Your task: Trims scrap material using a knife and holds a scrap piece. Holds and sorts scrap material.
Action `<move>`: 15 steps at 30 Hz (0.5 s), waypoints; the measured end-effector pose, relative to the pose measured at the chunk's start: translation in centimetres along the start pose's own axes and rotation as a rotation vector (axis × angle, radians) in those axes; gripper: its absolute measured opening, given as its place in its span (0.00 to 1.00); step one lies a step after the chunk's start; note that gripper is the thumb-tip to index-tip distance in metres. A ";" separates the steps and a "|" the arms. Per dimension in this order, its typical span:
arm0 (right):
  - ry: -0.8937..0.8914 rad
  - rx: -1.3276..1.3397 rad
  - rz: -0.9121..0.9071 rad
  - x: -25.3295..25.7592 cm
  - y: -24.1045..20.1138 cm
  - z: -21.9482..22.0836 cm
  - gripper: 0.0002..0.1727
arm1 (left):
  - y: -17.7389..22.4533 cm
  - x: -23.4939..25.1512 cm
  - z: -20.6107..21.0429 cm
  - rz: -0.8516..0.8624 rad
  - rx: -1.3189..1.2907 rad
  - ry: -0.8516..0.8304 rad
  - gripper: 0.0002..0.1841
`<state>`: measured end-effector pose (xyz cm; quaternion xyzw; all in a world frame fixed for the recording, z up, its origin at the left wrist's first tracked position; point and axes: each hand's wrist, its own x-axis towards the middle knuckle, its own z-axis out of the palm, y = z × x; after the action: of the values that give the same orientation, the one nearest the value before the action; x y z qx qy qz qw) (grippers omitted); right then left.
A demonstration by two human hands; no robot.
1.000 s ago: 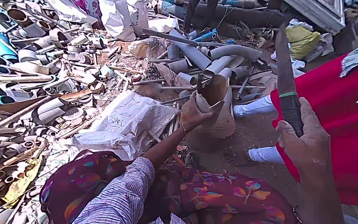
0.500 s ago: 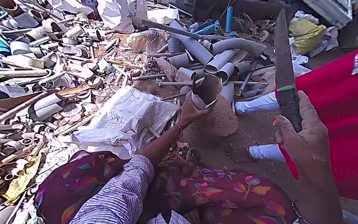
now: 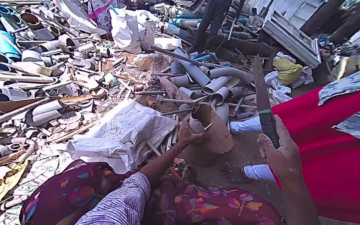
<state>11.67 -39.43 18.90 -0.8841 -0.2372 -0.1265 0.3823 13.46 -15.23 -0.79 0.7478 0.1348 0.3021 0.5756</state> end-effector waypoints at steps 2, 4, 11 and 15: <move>-0.002 0.002 0.008 -0.1 -0.2 0.1 0.36 | 0.6 -0.3 -0.3 -0.071 -0.065 0.014 0.57; 0.011 0.017 0.001 -0.1 -0.6 -0.1 0.36 | 1.6 -0.7 -0.3 -0.147 -0.182 0.040 0.57; 0.054 0.104 -0.029 -0.2 -1.2 -0.5 0.37 | 7.8 -0.5 -1.1 -0.304 -0.820 0.330 0.54; 0.071 0.091 -0.043 0.0 -0.6 0.0 0.37 | 7.4 0.4 -1.9 -0.431 -0.878 0.353 0.50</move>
<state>11.38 -39.13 19.28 -0.8554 -0.2478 -0.1550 0.4277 11.48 -15.76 6.62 0.3289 0.2414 0.3264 0.8527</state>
